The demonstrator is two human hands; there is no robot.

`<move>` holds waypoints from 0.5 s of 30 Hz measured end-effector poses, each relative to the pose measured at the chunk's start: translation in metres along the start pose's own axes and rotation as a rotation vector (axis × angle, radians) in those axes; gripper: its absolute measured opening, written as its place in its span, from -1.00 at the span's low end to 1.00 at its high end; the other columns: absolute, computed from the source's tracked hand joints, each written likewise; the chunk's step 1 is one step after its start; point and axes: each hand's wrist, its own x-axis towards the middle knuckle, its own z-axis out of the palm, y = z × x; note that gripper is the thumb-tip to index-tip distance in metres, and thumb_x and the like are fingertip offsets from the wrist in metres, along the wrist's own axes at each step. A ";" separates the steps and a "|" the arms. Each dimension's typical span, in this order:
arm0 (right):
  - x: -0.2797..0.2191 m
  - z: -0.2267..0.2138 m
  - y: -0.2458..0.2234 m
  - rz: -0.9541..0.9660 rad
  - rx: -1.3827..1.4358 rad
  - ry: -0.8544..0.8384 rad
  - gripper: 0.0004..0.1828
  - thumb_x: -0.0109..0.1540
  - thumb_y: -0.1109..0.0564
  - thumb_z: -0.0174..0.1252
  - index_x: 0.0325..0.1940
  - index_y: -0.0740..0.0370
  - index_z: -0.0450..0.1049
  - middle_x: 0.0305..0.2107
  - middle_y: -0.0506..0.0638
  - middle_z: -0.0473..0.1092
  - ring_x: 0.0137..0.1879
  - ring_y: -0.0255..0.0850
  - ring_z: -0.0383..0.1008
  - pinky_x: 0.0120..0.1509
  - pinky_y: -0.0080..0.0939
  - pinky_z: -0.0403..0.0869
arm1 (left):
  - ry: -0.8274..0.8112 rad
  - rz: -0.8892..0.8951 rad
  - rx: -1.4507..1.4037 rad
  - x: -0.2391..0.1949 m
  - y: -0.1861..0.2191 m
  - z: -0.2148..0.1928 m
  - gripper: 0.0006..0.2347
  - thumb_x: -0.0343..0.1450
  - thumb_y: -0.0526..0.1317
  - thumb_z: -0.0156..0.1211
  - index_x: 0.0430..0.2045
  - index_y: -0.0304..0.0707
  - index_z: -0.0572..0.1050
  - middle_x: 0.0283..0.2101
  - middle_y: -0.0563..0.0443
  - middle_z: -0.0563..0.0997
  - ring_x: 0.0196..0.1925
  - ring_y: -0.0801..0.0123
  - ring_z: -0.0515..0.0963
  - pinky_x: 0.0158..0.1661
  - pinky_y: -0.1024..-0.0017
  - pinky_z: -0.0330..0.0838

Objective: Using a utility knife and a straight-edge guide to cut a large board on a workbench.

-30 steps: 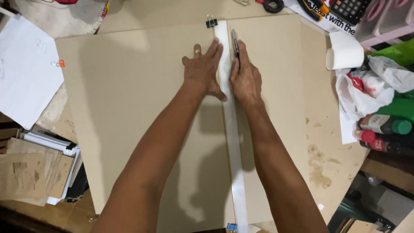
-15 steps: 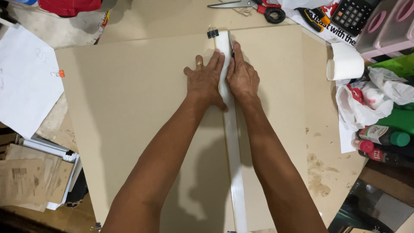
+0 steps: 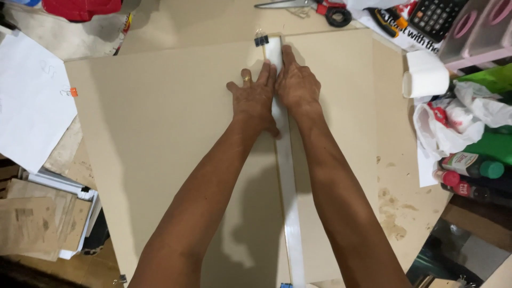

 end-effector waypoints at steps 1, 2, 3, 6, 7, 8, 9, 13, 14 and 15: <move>0.005 0.001 0.002 0.004 -0.018 0.001 -0.50 0.40 -0.13 -0.27 0.45 -0.25 0.00 -0.15 0.15 0.51 0.03 0.19 0.48 0.02 0.22 0.44 | -0.011 -0.005 0.004 0.000 0.001 -0.002 0.40 -0.06 0.37 0.63 0.50 -0.02 -0.40 0.58 0.27 -0.38 0.47 -0.06 -0.09 0.11 -0.09 0.25; 0.002 -0.002 0.003 0.005 -0.016 0.000 -0.50 0.40 -0.13 -0.27 0.45 -0.25 0.00 -0.15 0.15 0.51 0.03 0.19 0.48 0.02 0.22 0.44 | -0.012 -0.005 0.005 0.001 0.001 -0.003 0.40 -0.06 0.37 0.63 0.50 -0.02 -0.40 0.58 0.27 -0.38 0.47 -0.06 -0.09 0.11 -0.09 0.25; 0.000 -0.004 0.003 -0.001 -0.011 -0.023 -0.49 0.40 -0.10 -0.30 0.47 -0.26 0.00 -0.09 0.08 0.50 0.11 0.15 0.43 0.06 0.21 0.43 | -0.006 -0.009 0.017 0.002 0.001 -0.004 0.40 -0.05 0.38 0.62 0.50 -0.02 -0.40 0.58 0.26 -0.38 0.48 -0.07 -0.09 0.15 -0.13 0.22; 0.000 0.010 0.020 -0.047 -0.019 0.010 -0.45 0.42 -0.08 -0.33 0.54 -0.23 0.01 0.06 0.10 0.48 0.19 0.13 0.45 0.17 0.30 0.44 | 0.022 0.000 -0.006 -0.008 0.005 -0.003 0.31 -0.02 0.27 0.61 0.51 -0.07 -0.31 0.58 0.19 -0.27 0.46 -0.12 -0.04 0.16 -0.26 0.20; 0.005 0.017 0.026 -0.094 -0.033 0.072 -0.41 0.44 -0.11 -0.33 0.60 -0.18 0.03 0.14 0.19 0.48 0.19 0.17 0.53 0.24 0.40 0.46 | 0.050 0.010 -0.042 -0.011 0.004 -0.004 0.23 0.02 0.16 0.60 0.51 -0.10 -0.22 0.58 0.13 -0.16 0.44 -0.16 0.00 0.12 -0.34 0.20; -0.002 0.015 0.024 -0.092 -0.038 0.059 -0.41 0.44 -0.11 -0.33 0.60 -0.18 0.03 0.14 0.19 0.48 0.19 0.17 0.53 0.24 0.40 0.46 | 0.038 0.009 -0.049 -0.012 0.005 -0.003 0.23 0.02 0.16 0.60 0.51 -0.10 -0.22 0.58 0.13 -0.16 0.44 -0.16 0.00 0.12 -0.34 0.20; -0.009 0.014 0.023 -0.086 -0.045 0.060 -0.41 0.44 -0.10 -0.33 0.60 -0.18 0.02 0.14 0.19 0.48 0.19 0.18 0.52 0.25 0.40 0.45 | 0.039 0.011 -0.048 -0.012 0.006 -0.001 0.24 0.01 0.16 0.61 0.51 -0.11 -0.22 0.58 0.12 -0.16 0.44 -0.18 0.00 0.13 -0.35 0.20; -0.024 0.007 0.016 -0.125 -0.019 0.092 -0.41 0.46 -0.06 -0.32 0.61 -0.06 0.02 0.13 0.32 0.46 0.21 0.29 0.49 0.31 0.41 0.42 | 0.066 0.007 -0.055 -0.007 0.006 0.001 0.25 -0.01 0.14 0.63 0.51 -0.11 -0.22 0.57 0.11 -0.17 0.43 -0.20 -0.01 0.12 -0.39 0.19; -0.031 0.010 0.020 -0.119 -0.027 0.090 -0.41 0.46 -0.06 -0.32 0.61 -0.06 0.02 0.13 0.32 0.46 0.21 0.29 0.49 0.31 0.41 0.42 | 0.064 0.013 -0.062 -0.007 0.008 0.003 0.25 -0.01 0.14 0.63 0.51 -0.11 -0.22 0.57 0.11 -0.17 0.43 -0.20 -0.01 0.12 -0.39 0.19; -0.038 0.014 0.025 -0.126 0.057 0.087 -0.40 0.46 -0.03 -0.34 0.62 -0.06 -0.05 0.16 0.34 0.45 0.24 0.31 0.47 0.36 0.43 0.38 | 0.070 0.009 -0.052 -0.008 0.010 0.005 0.24 -0.01 0.13 0.62 0.50 -0.12 -0.21 0.57 0.12 -0.15 0.43 -0.21 0.00 0.11 -0.41 0.19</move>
